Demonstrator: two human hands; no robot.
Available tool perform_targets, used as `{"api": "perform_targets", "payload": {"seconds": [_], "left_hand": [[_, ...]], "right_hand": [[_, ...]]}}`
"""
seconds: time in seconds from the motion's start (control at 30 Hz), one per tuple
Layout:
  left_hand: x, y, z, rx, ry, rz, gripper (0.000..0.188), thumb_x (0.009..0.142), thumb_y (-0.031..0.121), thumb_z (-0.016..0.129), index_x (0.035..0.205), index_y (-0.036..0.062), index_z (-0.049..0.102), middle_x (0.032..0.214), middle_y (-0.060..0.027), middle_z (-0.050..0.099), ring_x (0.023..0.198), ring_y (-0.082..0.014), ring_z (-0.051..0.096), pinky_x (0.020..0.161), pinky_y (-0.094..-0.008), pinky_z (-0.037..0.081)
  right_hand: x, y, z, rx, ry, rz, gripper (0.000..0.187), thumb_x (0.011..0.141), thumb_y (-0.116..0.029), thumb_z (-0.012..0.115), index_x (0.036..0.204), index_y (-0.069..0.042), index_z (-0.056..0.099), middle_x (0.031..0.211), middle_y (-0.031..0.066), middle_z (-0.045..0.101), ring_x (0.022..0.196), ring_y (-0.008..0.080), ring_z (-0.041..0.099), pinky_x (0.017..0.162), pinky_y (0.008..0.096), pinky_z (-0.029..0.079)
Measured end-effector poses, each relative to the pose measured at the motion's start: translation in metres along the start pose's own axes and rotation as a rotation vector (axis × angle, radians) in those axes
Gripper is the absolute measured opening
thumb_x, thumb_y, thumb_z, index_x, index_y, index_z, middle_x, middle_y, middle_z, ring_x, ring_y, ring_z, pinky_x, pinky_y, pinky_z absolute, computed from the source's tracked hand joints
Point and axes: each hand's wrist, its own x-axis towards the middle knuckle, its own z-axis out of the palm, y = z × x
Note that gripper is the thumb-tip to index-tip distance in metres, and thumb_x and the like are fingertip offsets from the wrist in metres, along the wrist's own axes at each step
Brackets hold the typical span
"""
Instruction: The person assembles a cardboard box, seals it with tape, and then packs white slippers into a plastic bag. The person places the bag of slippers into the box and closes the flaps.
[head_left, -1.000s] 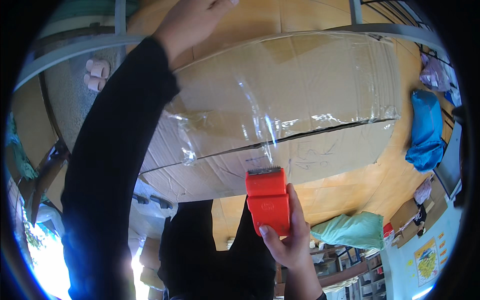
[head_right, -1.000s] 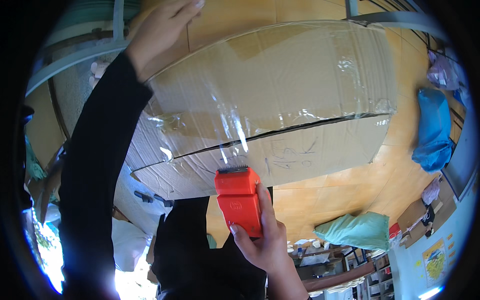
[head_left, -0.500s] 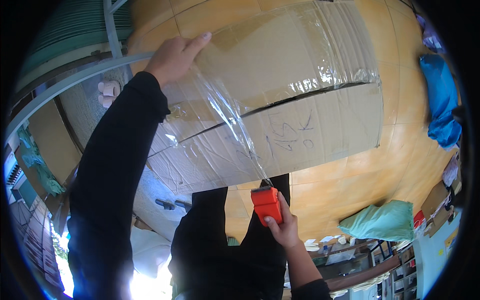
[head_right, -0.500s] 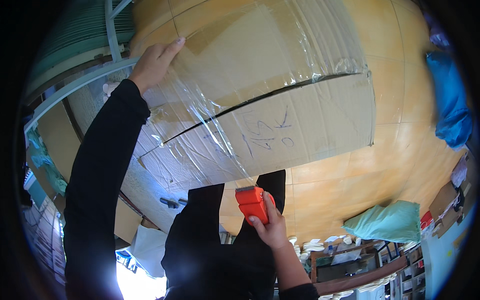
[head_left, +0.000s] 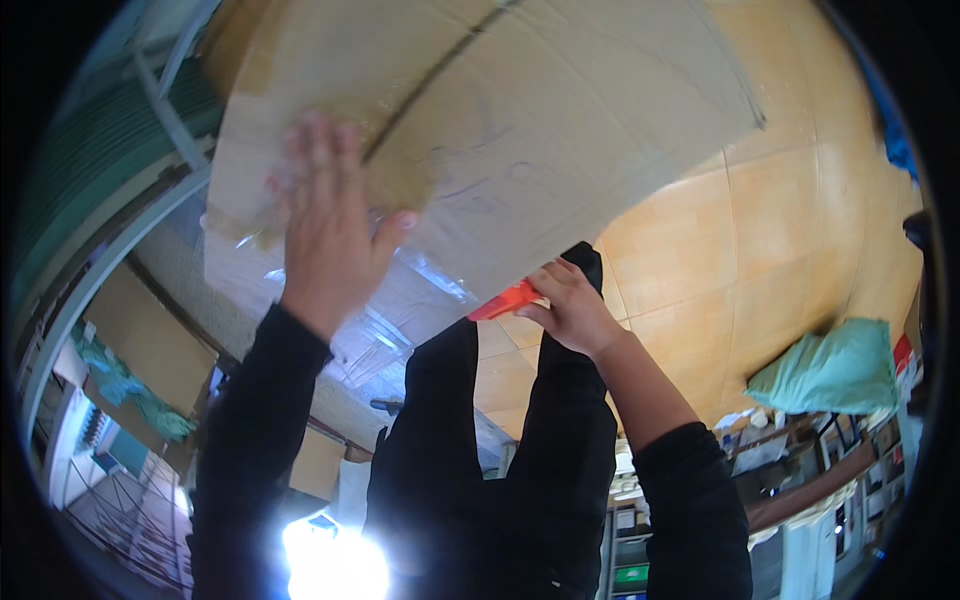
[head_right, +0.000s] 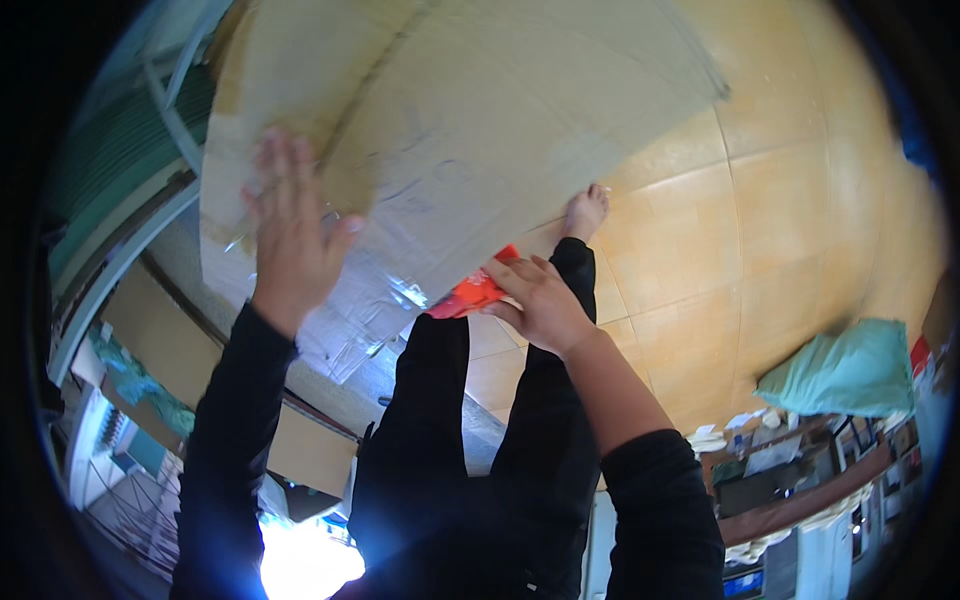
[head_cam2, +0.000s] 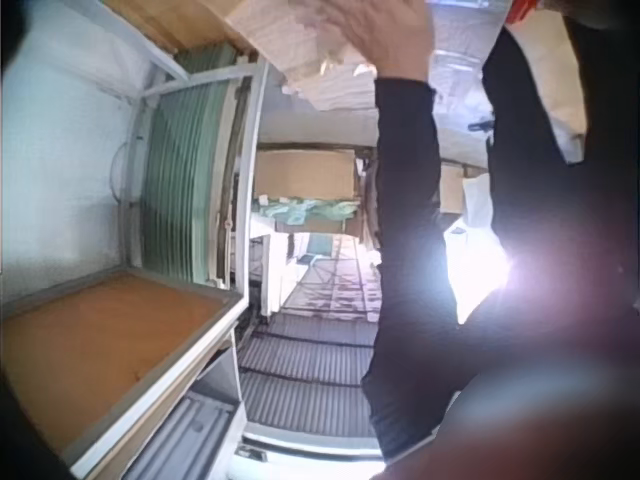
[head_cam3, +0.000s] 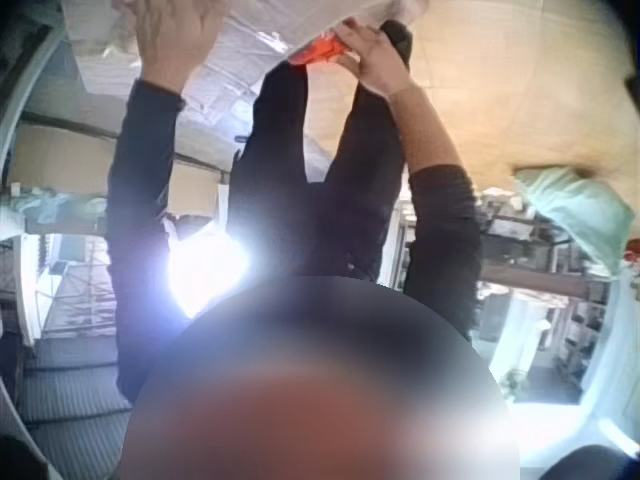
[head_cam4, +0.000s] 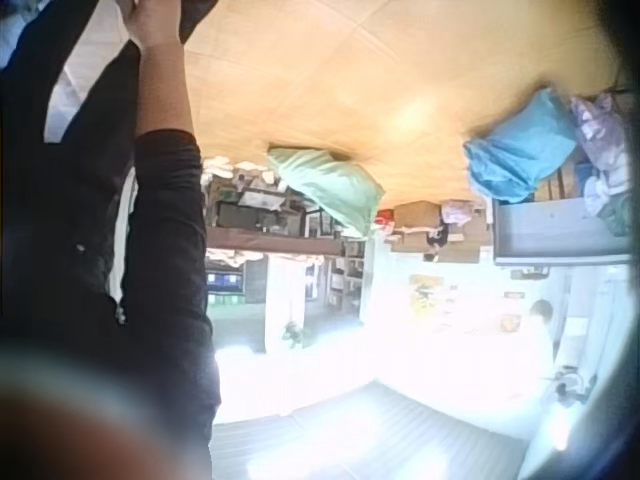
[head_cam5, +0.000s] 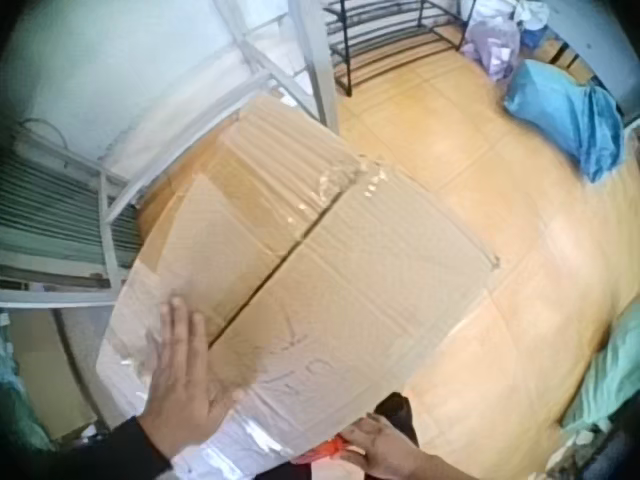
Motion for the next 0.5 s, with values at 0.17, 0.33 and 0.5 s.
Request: {"api": "perform_targets", "payload": {"seconds": [0.17,0.33,0.5], "left_hand": [[-0.051,0.083,-0.027,-0.845,-0.209,-0.034,0.04,0.094,0.033,0.06,0.11,-0.0028,0.066,0.092,-0.0187,0.071,0.082,-0.0354,0.069,0.073,-0.0384,0.053],[-0.062,0.09,0.025,-0.78,-0.26,-0.449,0.035,0.102,0.023,0.05,0.119,-0.0044,0.063,0.099,-0.0213,0.071,0.085,-0.0313,0.071,0.075,-0.0371,0.054],[-0.067,0.093,0.041,-0.691,-0.257,-0.312,0.045,0.1,0.026,0.053,0.131,-0.0071,0.053,0.121,-0.0268,0.063,0.109,-0.037,0.064,0.093,-0.04,0.049]], "right_hand": [[0.014,0.001,0.009,0.113,0.051,-0.014,0.072,0.089,-0.038,0.066,0.152,-0.026,0.032,0.123,0.0115,0.061,0.119,0.0327,0.056,0.108,0.0536,0.036],[0.023,0.028,-0.002,0.046,-0.092,0.29,0.073,0.093,-0.04,0.06,0.155,-0.031,0.024,0.124,0.0112,0.063,0.121,0.0299,0.056,0.108,0.062,0.032],[0.03,0.034,-0.016,-0.175,-0.138,0.408,0.064,0.092,-0.039,0.061,0.149,-0.021,0.038,0.114,0.0117,0.069,0.109,0.0285,0.064,0.104,0.0516,0.036]]}}
